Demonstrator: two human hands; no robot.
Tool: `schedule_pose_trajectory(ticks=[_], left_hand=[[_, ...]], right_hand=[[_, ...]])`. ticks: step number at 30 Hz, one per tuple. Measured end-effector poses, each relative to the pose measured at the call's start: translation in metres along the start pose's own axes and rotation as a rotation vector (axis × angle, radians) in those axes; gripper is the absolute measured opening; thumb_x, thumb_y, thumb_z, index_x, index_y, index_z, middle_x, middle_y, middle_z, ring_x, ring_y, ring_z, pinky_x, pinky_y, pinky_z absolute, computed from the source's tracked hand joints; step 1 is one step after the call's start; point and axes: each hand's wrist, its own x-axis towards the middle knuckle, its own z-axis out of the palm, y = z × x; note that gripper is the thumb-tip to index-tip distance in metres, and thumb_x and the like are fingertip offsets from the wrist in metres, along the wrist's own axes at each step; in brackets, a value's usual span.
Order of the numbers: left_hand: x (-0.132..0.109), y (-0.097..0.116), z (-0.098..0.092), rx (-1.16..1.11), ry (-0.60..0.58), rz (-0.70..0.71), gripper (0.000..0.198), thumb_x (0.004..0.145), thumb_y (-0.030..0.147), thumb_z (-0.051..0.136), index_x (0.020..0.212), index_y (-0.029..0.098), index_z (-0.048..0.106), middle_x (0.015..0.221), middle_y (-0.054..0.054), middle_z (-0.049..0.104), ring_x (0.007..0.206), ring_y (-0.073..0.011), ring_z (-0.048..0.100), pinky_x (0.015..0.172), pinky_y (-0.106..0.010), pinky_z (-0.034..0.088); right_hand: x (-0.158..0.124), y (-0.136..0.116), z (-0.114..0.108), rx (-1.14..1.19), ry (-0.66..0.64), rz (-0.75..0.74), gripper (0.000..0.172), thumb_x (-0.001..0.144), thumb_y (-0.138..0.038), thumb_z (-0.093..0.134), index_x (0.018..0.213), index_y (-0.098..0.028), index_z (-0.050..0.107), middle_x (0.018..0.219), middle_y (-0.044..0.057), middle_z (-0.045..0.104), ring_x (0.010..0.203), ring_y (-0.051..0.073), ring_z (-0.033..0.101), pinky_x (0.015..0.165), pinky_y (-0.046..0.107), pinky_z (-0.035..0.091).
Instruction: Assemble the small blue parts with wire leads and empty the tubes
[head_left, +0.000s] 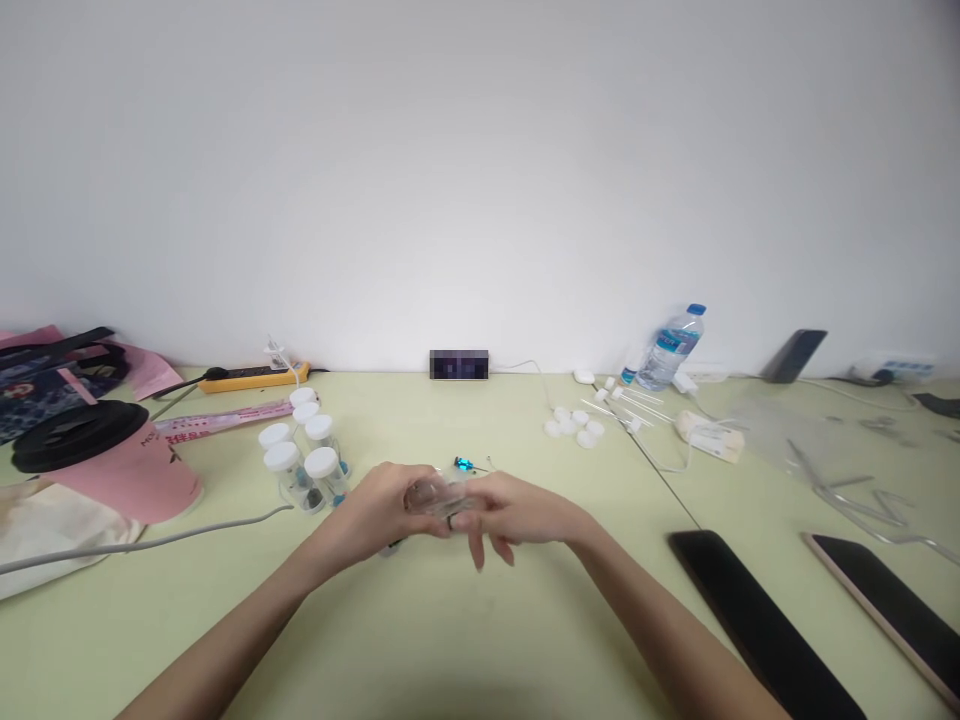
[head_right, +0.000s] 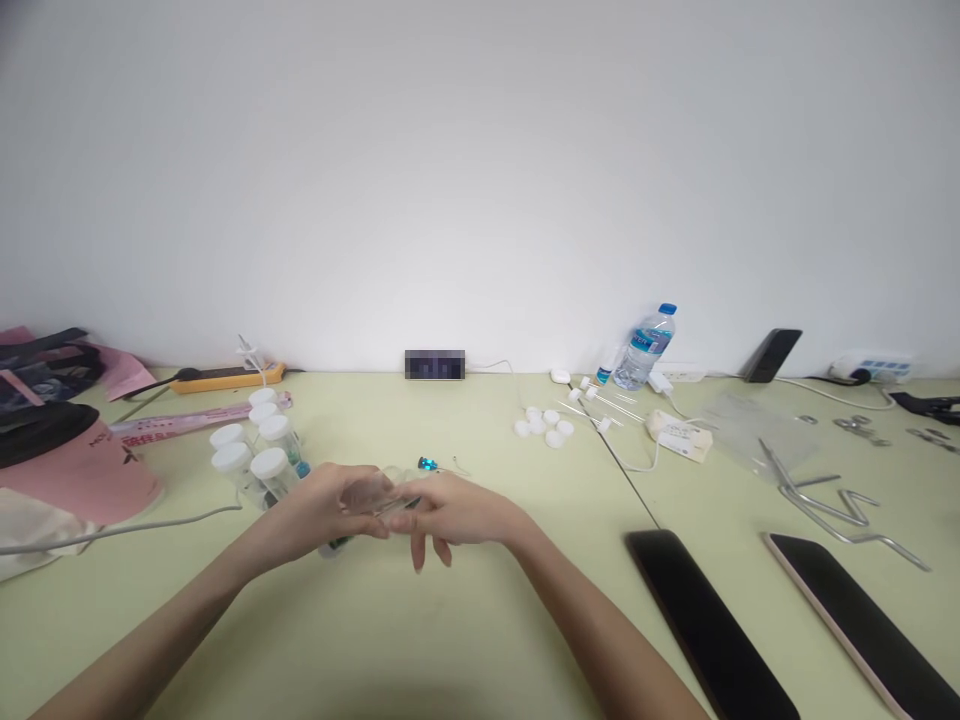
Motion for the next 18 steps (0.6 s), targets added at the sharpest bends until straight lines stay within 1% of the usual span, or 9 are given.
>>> schedule_pose_trajectory(ticks=[2, 4, 6, 7, 9, 11, 13, 16, 18], left_hand=[[-0.001, 0.001, 0.003, 0.201, 0.039, 0.042, 0.025, 0.078, 0.041, 0.06, 0.068, 0.02, 0.052, 0.061, 0.004, 0.053, 0.057, -0.0122, 0.048, 0.05, -0.022, 0.027], [0.0, -0.001, 0.007, 0.355, 0.066, 0.069, 0.021, 0.081, 0.039, 0.057, 0.072, 0.021, 0.053, 0.064, 0.003, 0.057, 0.057, -0.0132, 0.05, 0.051, -0.023, 0.026], [0.003, -0.004, 0.008, 0.458, 0.091, 0.071, 0.014, 0.082, 0.035, 0.057, 0.077, 0.021, 0.056, 0.069, 0.002, 0.061, 0.06, -0.0144, 0.054, 0.052, -0.024, 0.027], [0.004, -0.006, 0.009, 0.494, 0.098, 0.064, 0.011, 0.081, 0.032, 0.059, 0.08, 0.022, 0.056, 0.071, 0.002, 0.063, 0.062, -0.0149, 0.056, 0.052, -0.024, 0.027], [0.007, -0.01, 0.009, 0.548, 0.101, 0.042, 0.009, 0.08, 0.03, 0.061, 0.083, 0.022, 0.057, 0.074, 0.001, 0.065, 0.065, -0.016, 0.058, 0.052, -0.024, 0.027], [0.01, -0.016, 0.009, 0.604, 0.091, 0.014, 0.01, 0.079, 0.03, 0.061, 0.084, 0.022, 0.057, 0.075, 0.001, 0.066, 0.068, -0.0177, 0.06, 0.053, -0.024, 0.028], [0.013, -0.023, 0.012, 0.664, 0.073, -0.014, 0.012, 0.079, 0.031, 0.062, 0.085, 0.022, 0.058, 0.076, -0.001, 0.066, 0.071, -0.0199, 0.061, 0.053, -0.025, 0.029], [0.018, -0.033, 0.018, 0.756, 0.051, -0.046, 0.011, 0.078, 0.03, 0.063, 0.085, 0.022, 0.059, 0.079, -0.003, 0.068, 0.076, -0.0227, 0.063, 0.055, -0.026, 0.031], [0.022, -0.038, 0.023, 0.822, 0.039, -0.066, 0.009, 0.078, 0.027, 0.063, 0.082, 0.02, 0.059, 0.079, -0.004, 0.068, 0.075, -0.0231, 0.064, 0.055, -0.026, 0.033]], right_hand=[[0.005, 0.008, 0.001, 0.083, -0.08, 0.018, 0.041, 0.09, -0.04, 0.05, 0.125, -0.018, 0.053, 0.075, 0.002, 0.07, 0.045, 0.006, 0.055, 0.047, 0.018, 0.038], [0.009, 0.014, 0.002, 0.197, -0.079, 0.017, 0.041, 0.089, -0.04, 0.052, 0.123, -0.018, 0.054, 0.082, 0.005, 0.071, 0.052, 0.007, 0.06, 0.046, 0.017, 0.038], [0.011, 0.021, 0.001, 0.297, -0.005, -0.002, 0.039, 0.087, -0.04, 0.054, 0.119, -0.018, 0.058, 0.092, 0.007, 0.07, 0.067, 0.011, 0.065, 0.05, 0.017, 0.041], [0.011, 0.024, -0.001, 0.33, 0.052, -0.014, 0.038, 0.086, -0.04, 0.056, 0.115, -0.017, 0.061, 0.096, 0.008, 0.069, 0.076, 0.013, 0.066, 0.054, 0.018, 0.045], [0.013, 0.033, -0.007, 0.343, 0.219, -0.041, 0.033, 0.082, -0.04, 0.061, 0.103, -0.015, 0.068, 0.096, 0.007, 0.069, 0.085, 0.016, 0.066, 0.066, 0.023, 0.051], [0.015, 0.043, -0.015, 0.291, 0.385, -0.036, 0.028, 0.079, -0.038, 0.064, 0.09, -0.013, 0.071, 0.085, 0.006, 0.07, 0.08, 0.016, 0.066, 0.071, 0.026, 0.052], [0.016, 0.054, -0.025, 0.201, 0.491, 0.022, 0.024, 0.078, -0.034, 0.064, 0.082, -0.012, 0.071, 0.074, 0.005, 0.069, 0.07, 0.015, 0.066, 0.068, 0.026, 0.053], [0.013, 0.07, -0.039, 0.097, 0.563, 0.136, 0.016, 0.077, -0.025, 0.061, 0.077, -0.011, 0.069, 0.067, 0.004, 0.068, 0.063, 0.015, 0.066, 0.062, 0.025, 0.054], [0.009, 0.079, -0.046, 0.065, 0.592, 0.185, 0.013, 0.076, -0.021, 0.06, 0.074, -0.011, 0.068, 0.063, 0.004, 0.066, 0.059, 0.014, 0.065, 0.058, 0.024, 0.053]])
